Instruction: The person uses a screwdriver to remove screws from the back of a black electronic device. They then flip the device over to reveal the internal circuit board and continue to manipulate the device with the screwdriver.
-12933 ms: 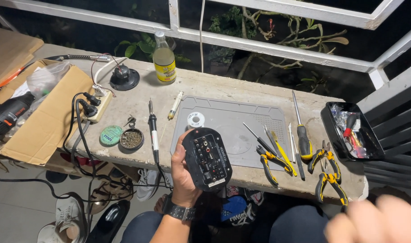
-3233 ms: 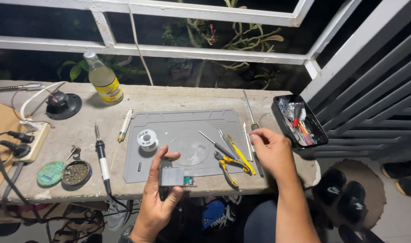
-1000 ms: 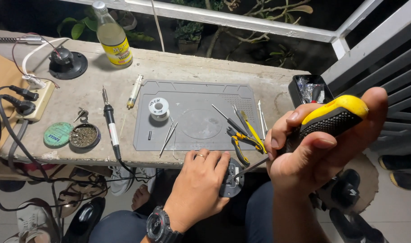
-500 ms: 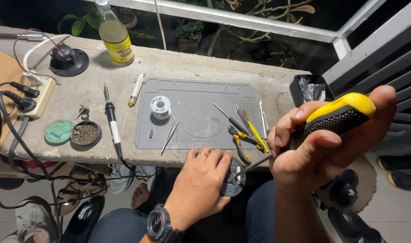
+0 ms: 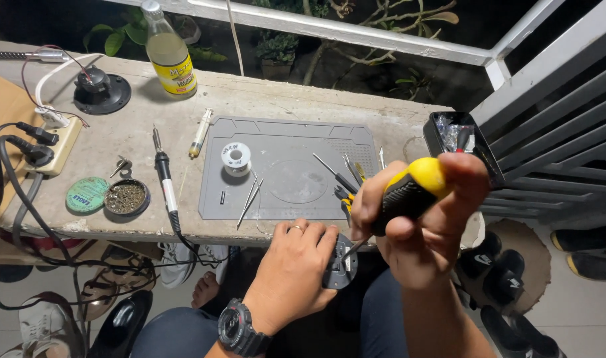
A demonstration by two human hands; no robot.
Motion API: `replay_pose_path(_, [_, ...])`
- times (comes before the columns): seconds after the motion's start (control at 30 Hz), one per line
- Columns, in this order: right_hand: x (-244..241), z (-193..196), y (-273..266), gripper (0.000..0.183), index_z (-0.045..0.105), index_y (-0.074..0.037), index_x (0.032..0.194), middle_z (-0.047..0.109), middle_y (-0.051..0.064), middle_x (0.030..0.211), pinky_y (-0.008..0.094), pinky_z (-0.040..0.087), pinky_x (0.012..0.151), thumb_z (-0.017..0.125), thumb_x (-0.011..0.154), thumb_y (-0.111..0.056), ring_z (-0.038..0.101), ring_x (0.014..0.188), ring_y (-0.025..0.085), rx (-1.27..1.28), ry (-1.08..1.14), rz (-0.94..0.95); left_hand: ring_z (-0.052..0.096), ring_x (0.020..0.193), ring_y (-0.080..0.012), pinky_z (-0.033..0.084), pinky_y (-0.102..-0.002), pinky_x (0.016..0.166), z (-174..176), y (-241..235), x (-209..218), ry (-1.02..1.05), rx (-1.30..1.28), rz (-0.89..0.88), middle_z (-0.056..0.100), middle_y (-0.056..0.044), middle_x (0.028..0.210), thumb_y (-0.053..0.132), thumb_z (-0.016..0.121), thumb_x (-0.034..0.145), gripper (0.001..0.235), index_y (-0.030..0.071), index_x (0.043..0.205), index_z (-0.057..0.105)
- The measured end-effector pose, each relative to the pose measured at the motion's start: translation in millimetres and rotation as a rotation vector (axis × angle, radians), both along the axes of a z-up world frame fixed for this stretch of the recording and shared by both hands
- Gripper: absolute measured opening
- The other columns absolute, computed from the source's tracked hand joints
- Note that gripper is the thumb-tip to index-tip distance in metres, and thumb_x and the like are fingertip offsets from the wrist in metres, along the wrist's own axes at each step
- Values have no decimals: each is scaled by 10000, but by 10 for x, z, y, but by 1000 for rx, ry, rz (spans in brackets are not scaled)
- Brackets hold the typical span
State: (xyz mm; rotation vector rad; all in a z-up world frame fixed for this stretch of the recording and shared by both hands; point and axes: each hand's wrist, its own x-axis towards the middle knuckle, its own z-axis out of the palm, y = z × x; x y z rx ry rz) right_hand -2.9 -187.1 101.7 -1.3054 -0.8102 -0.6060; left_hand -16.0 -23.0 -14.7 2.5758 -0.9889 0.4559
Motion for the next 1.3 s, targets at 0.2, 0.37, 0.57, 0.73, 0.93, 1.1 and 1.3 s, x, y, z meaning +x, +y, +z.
replay_pose_path(0.2, [-35,-29,113,508,405,-335,1617,544,137,901,293,471,513,719,1225,-264,536,634,193,39,125,-77,635,1034,-385,486,-526,879,-35,24,8,18,-28,3,712,-132,1174,502,1078,553,1026,56,1385,674])
replay_pose_path(0.37, [-54,6,120,371,406,-368,1493,378,76,847,264,333,496,657,1231,-291,330,624,156,33,100,122,627,1020,-385,485,-524,858,-71,21,-8,11,-3,21,695,-116,1127,541,1090,545,1008,77,1339,679])
replay_pose_path(0.57, [-58,6,-37,395,387,-336,1568,397,132,910,269,307,564,661,1284,-349,287,648,151,52,184,448,643,1038,-388,495,-526,885,-36,25,-5,23,-60,-13,719,-121,1171,477,1066,559,964,54,1336,683])
replay_pose_path(0.73, [-95,167,-102,357,408,-269,1620,467,176,890,365,446,534,618,1339,-333,400,645,253,15,167,609,610,942,-387,475,-520,833,75,-23,-31,-20,-108,-55,702,-121,1092,440,880,648,725,56,1227,672])
replay_pose_path(0.93, [-90,194,24,354,465,-238,1605,539,210,1042,392,576,667,638,1322,-362,554,841,312,-40,37,365,610,971,-368,472,-520,869,87,-15,-56,-5,-98,-74,691,-109,1096,465,933,644,708,90,1193,690])
replay_pose_path(1.1, [-59,145,-66,409,481,-122,1643,635,243,1005,417,611,768,605,1363,-393,646,830,315,-31,56,403,600,971,-382,474,-525,855,34,6,-36,-21,-106,-66,678,-124,1089,466,905,670,733,52,1241,704])
replay_pose_path(1.3, [-124,231,-122,478,527,-97,1623,647,226,1199,367,674,766,625,1323,-456,689,961,272,-107,84,204,619,1027,-399,479,-540,872,37,-14,-39,-43,-75,-43,704,-162,1194,498,886,670,976,18,1488,656])
